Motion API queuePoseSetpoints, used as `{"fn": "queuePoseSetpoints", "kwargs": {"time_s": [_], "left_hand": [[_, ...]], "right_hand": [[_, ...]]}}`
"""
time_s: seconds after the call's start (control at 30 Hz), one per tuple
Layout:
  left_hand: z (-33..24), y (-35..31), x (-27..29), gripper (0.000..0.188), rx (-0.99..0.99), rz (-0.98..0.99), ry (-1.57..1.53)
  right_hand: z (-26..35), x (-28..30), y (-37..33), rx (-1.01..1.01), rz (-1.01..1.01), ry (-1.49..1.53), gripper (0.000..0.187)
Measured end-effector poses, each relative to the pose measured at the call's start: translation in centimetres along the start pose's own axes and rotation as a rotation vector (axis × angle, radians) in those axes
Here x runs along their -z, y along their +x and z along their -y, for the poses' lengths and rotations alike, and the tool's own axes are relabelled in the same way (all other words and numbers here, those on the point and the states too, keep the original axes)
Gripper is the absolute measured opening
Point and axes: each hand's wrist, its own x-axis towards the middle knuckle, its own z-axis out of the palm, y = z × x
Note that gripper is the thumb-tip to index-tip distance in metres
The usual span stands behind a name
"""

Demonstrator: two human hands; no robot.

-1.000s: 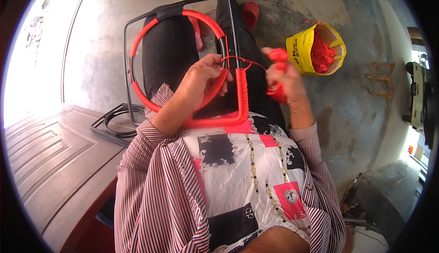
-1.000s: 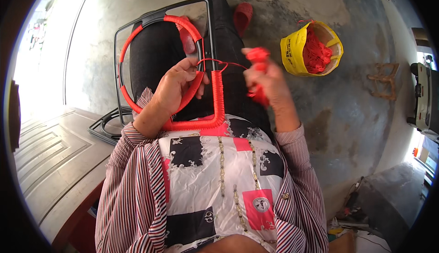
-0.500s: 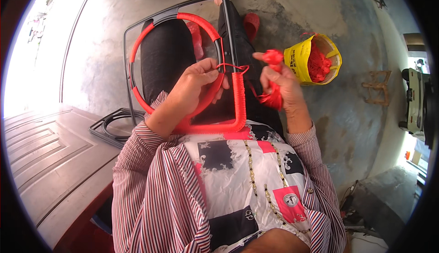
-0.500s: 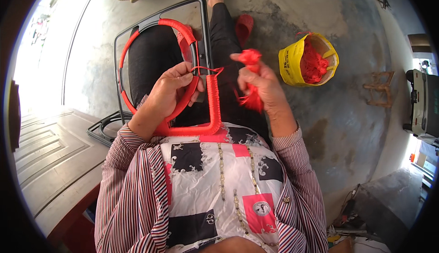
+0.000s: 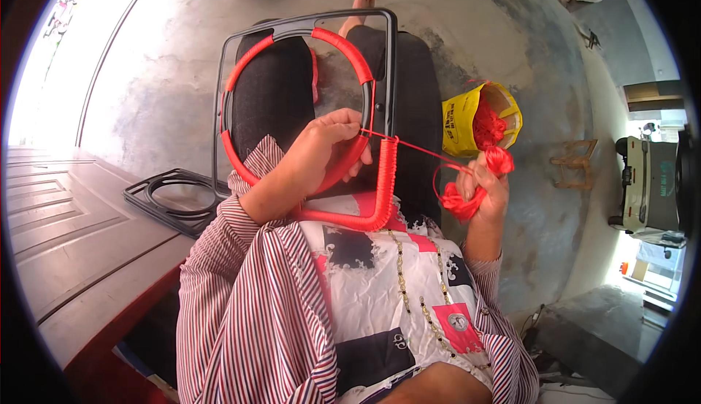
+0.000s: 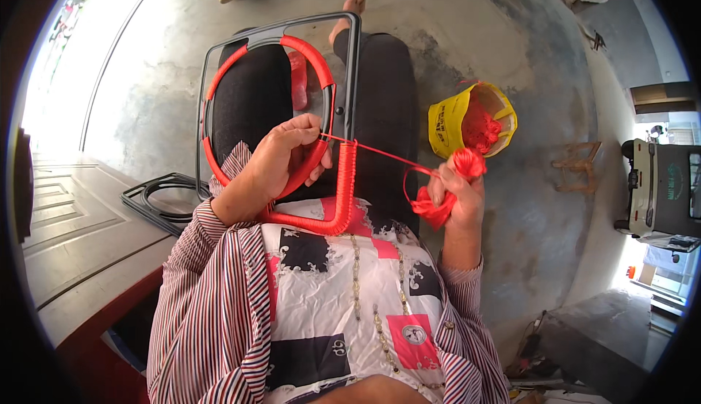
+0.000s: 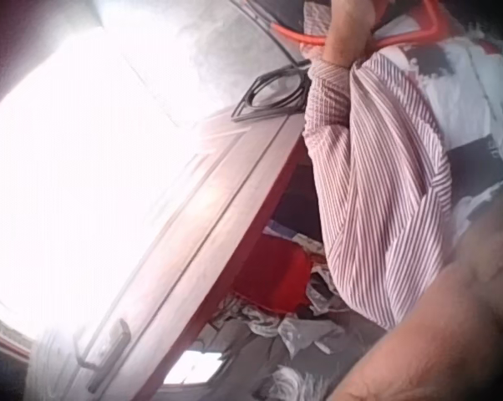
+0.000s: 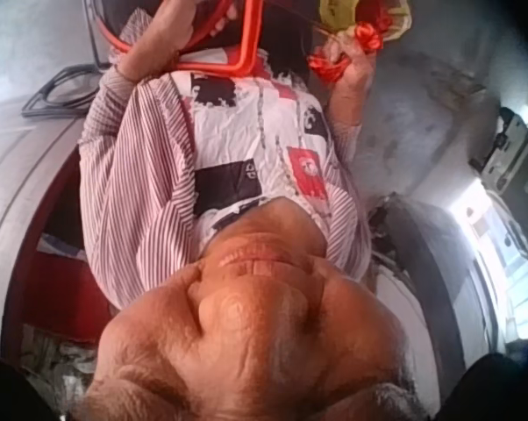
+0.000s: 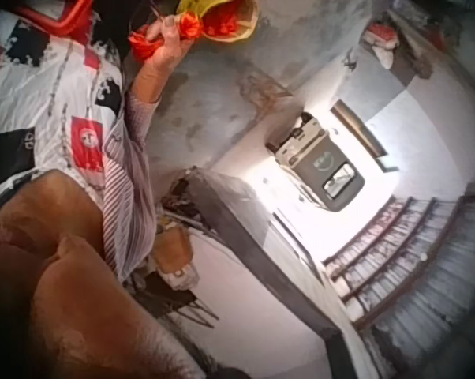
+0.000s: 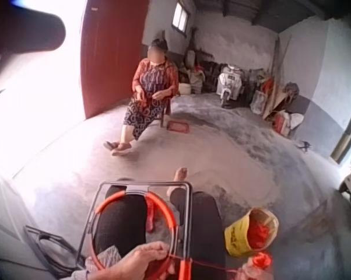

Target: The recorder is hand-wrapping a black circular frame, possibly for a steering wheel or furniture part, with red plastic twine.

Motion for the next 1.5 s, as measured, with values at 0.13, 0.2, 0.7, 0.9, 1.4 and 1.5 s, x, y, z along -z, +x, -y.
{"fn": "queuePoseSetpoints", "kwargs": {"time_s": [0.13, 0.2, 0.7, 0.9, 1.4, 1.5], "left_hand": [[0.4, 0.7, 0.2, 0.006, 0.074, 0.014, 0.003], [0.0, 0.8, -0.1, 0.008, 0.097, -0.029, 0.032], [0.8, 2.7, 0.8, 0.025, 0.126, -0.076, 0.104], [1.5, 2.2, 0.2, 0.027, -0.049, -0.185, -0.149], [1.6, 2.3, 0.3, 0.026, -0.085, -0.309, -0.061], [1.8, 2.3, 0.8, 0.021, -0.013, -0.258, -0.011]], "right_hand": [[0.3, 0.2, -1.5, 0.028, -0.055, -0.038, 0.016], [0.4, 0.3, -1.9, 0.016, -0.117, -0.097, 0.013], [-2.2, 3.8, 2.6, 0.062, -0.235, -0.418, 0.023], [0.3, -5.9, 7.4, 0.549, 0.217, -1.134, 0.023], [-4.8, -5.0, 6.8, 0.501, 0.304, -1.286, 0.032], [-4.3, -6.3, 6.5, 0.51, 0.309, -1.337, 0.032]]}}
